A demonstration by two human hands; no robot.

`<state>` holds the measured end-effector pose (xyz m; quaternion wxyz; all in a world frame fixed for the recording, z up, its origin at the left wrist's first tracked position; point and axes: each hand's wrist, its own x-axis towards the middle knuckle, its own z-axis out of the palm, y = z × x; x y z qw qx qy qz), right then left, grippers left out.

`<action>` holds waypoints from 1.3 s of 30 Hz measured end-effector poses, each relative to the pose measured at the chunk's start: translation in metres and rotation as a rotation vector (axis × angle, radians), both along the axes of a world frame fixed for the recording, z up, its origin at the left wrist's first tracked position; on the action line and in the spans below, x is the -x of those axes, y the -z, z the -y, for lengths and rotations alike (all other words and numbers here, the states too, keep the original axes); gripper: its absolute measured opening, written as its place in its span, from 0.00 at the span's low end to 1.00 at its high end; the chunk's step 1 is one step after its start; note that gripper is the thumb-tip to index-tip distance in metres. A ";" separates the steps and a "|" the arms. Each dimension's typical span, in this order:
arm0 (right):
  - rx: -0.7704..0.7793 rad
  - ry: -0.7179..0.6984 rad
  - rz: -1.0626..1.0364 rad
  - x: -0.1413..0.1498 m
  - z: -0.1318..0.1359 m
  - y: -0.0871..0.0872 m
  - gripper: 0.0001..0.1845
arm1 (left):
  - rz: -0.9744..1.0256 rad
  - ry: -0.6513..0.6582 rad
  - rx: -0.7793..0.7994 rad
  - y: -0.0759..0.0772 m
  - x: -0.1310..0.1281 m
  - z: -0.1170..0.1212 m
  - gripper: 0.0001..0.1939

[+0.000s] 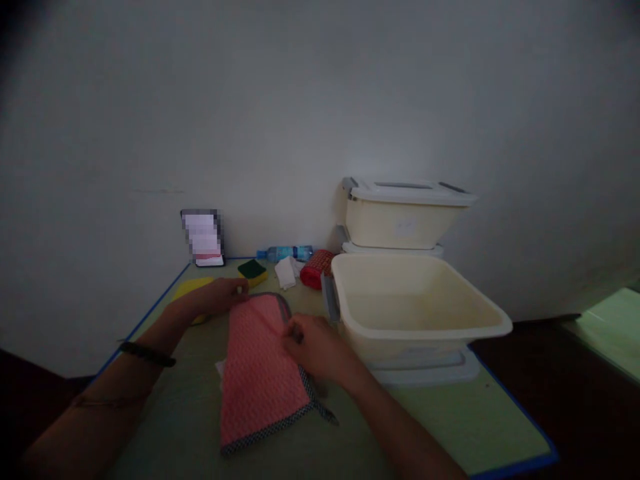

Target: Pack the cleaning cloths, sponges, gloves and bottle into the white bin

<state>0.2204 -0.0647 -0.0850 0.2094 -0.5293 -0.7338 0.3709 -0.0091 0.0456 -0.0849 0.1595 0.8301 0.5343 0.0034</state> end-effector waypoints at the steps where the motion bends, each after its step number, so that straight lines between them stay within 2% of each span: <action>1: -0.011 0.010 0.039 -0.001 0.002 0.003 0.06 | -0.005 -0.002 0.000 0.000 0.000 0.000 0.10; 4: -0.072 0.021 0.114 -0.003 0.007 0.011 0.12 | -0.018 -0.004 -0.001 0.000 0.000 0.001 0.12; 7: -0.038 0.017 0.097 -0.006 0.012 0.013 0.22 | -0.038 0.003 -0.003 -0.002 0.001 0.002 0.12; 12: -0.065 0.014 0.116 -0.010 0.016 0.011 0.11 | -0.062 -0.013 -0.022 -0.004 -0.004 0.003 0.14; 15: -0.104 0.011 0.273 -0.008 0.020 0.010 0.09 | -0.073 -0.020 -0.024 -0.005 -0.010 0.005 0.15; 19: -0.118 0.082 0.584 0.006 0.027 -0.001 0.18 | -0.118 -0.055 -0.036 -0.007 -0.015 0.009 0.14; 22: -0.189 0.132 0.750 0.020 0.026 -0.013 0.17 | -0.136 -0.066 -0.051 -0.008 -0.018 0.011 0.13; 25: -0.358 0.099 0.697 0.031 0.015 -0.015 0.15 | -0.143 -0.055 -0.070 -0.006 -0.019 0.010 0.12; 29: -0.472 -0.063 0.541 0.033 -0.004 0.007 0.16 | -0.143 -0.054 -0.127 0.002 -0.018 0.005 0.11; 32: -0.520 -0.042 0.498 0.030 -0.010 0.024 0.19 | -0.137 -0.058 -0.191 0.004 -0.018 0.003 0.10; 34: -0.538 -0.035 0.465 0.029 -0.010 0.029 0.20 | -0.129 -0.058 -0.241 0.000 -0.019 0.005 0.09; 39: -0.557 -0.009 0.442 0.027 -0.008 0.034 0.23 | -0.110 -0.082 -0.349 -0.010 -0.032 0.030 0.14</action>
